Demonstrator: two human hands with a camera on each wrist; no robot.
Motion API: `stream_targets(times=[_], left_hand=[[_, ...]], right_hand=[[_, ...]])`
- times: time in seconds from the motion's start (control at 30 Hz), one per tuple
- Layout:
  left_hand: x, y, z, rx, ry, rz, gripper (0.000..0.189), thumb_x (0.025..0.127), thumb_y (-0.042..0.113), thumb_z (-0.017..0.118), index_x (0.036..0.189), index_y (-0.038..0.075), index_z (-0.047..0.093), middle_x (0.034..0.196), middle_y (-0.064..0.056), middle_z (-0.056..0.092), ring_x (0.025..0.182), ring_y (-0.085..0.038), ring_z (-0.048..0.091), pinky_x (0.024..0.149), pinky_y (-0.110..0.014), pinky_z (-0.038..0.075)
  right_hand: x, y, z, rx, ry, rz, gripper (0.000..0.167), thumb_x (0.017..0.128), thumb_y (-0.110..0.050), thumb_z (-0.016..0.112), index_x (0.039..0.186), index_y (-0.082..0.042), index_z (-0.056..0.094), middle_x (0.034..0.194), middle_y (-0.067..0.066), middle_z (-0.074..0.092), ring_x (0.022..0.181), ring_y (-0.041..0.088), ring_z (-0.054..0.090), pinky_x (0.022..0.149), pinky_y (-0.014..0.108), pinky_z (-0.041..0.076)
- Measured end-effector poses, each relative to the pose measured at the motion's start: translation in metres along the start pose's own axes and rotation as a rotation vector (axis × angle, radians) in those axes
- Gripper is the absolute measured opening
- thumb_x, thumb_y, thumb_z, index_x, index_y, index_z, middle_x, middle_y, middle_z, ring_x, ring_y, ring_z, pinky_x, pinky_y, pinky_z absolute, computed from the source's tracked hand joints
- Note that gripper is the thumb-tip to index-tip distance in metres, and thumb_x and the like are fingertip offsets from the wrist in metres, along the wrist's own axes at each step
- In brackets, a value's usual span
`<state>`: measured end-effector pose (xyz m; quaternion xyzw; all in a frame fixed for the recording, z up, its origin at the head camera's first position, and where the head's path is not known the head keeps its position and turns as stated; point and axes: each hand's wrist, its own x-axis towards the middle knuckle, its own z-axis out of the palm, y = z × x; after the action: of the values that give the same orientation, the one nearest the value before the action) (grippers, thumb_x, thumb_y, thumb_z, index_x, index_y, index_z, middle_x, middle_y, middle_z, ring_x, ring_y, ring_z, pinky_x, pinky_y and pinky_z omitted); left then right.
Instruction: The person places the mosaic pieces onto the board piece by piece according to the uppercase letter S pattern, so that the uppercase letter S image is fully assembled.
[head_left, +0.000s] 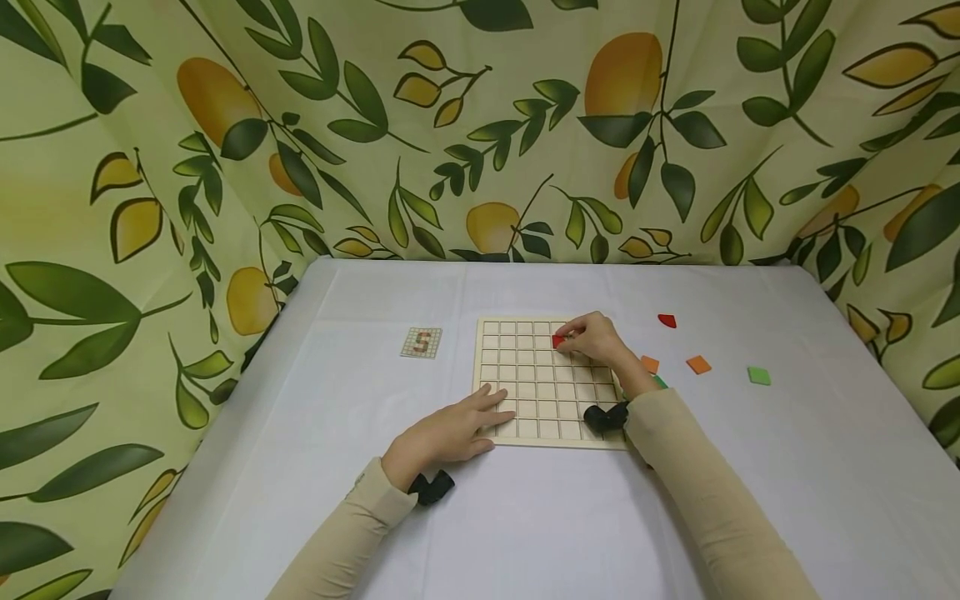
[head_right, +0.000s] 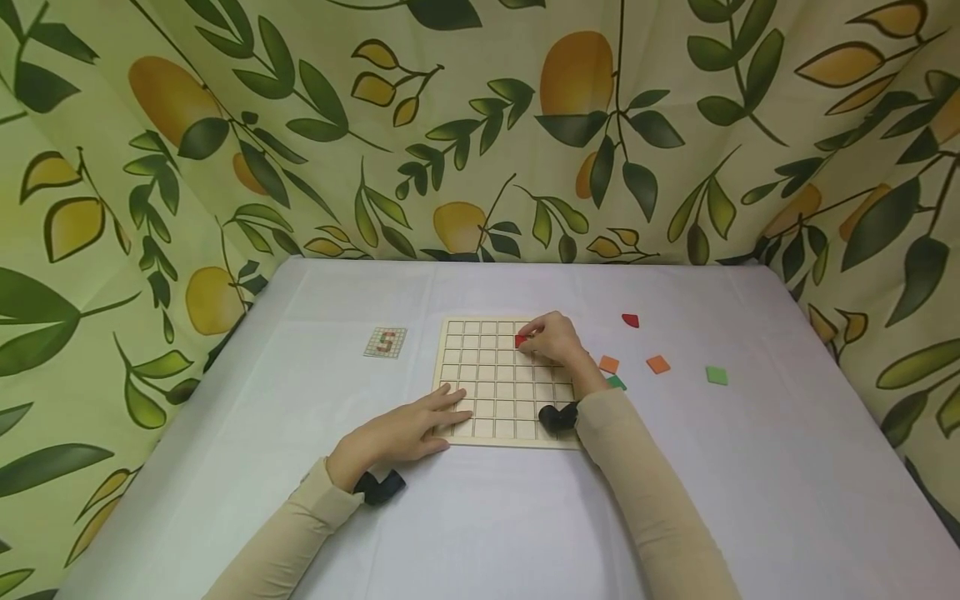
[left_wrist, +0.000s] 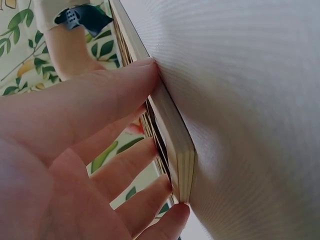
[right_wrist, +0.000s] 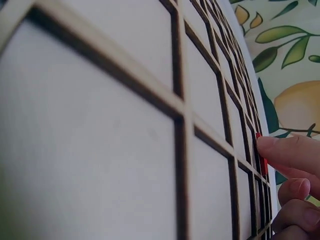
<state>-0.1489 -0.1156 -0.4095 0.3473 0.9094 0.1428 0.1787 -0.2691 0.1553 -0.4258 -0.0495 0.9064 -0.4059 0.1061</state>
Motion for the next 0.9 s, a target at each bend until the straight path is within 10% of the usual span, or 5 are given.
stream_targets(times=[0.4,0.9], left_hand=[[0.0,0.0,0.001,-0.005,0.003,-0.001,0.05,0.095,0.02,0.06,0.143,0.02,0.048,0.16,-0.008,0.031,0.151,-0.033,0.022,0.117,-0.049,0.036],[0.0,-0.002,0.002,-0.01,-0.004,-0.008,0.049,0.096,0.021,0.06,0.144,0.021,0.048,0.161,-0.006,0.029,0.152,-0.032,0.02,0.118,-0.048,0.035]], right_hand=[[-0.009,0.004,-0.01,0.076,-0.005,0.048,0.033,0.083,-0.014,0.074,0.112,0.002,0.07,0.091,0.008,0.058,0.082,0.019,0.042,0.063,0.024,0.038],[-0.031,0.019,-0.037,0.093,-0.015,0.131,0.041,0.088,-0.023,0.069,0.121,0.0,0.065,0.069,-0.002,0.05,0.065,0.015,0.044,0.053,0.024,0.036]])
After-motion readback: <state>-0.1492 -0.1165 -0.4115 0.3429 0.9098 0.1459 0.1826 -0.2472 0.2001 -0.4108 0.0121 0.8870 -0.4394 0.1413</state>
